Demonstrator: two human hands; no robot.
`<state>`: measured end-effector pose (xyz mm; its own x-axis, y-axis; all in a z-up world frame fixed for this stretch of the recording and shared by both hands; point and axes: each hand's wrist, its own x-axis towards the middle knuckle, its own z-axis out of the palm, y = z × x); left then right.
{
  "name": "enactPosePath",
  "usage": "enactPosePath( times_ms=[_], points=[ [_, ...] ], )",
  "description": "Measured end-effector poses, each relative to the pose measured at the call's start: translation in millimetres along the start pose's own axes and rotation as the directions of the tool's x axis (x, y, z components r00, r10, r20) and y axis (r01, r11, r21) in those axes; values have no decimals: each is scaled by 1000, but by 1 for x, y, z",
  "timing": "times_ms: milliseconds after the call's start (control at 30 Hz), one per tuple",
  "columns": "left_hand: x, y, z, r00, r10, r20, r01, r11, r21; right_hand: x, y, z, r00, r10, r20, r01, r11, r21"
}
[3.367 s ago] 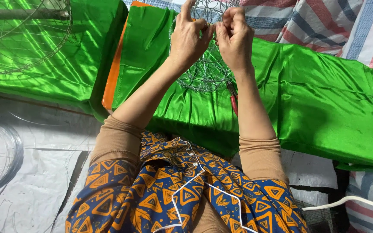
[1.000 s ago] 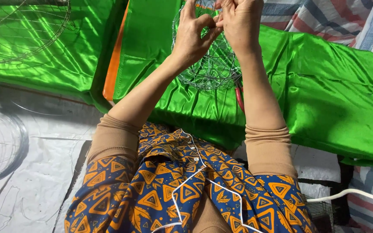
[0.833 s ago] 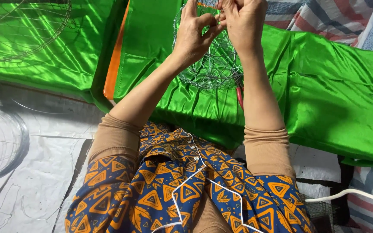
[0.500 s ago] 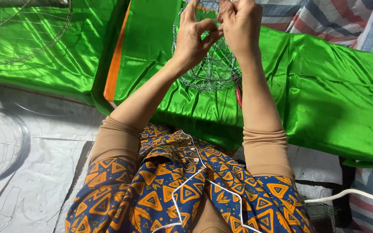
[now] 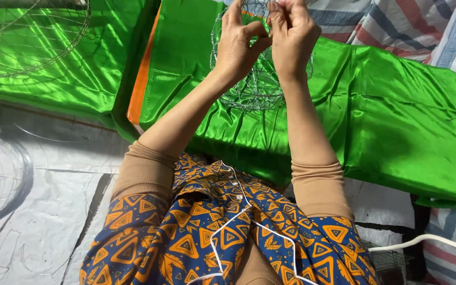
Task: Refining the shape of a circular wire mesh by manually bending and adjusting the wires.
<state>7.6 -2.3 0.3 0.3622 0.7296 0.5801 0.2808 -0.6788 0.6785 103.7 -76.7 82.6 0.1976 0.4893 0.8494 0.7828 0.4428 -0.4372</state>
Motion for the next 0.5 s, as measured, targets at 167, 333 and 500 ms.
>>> enactPosePath(
  times_ms=[167, 333, 500],
  points=[
    [1, 9, -3, 999, 38, -15, -38, 999, 36, -3, 7, 2, 998, -57, 25, 60, 985, -161],
    [1, 8, -4, 1000, 9, 11, -9, 999, -39, 2, 12, -5, 990, 17, 139, -24, 999, 49],
    [0, 10, -7, 998, 54, -6, -55, 997, -55, 4, 17, -9, 970, 46, 238, -70, 993, 95]
  ],
)
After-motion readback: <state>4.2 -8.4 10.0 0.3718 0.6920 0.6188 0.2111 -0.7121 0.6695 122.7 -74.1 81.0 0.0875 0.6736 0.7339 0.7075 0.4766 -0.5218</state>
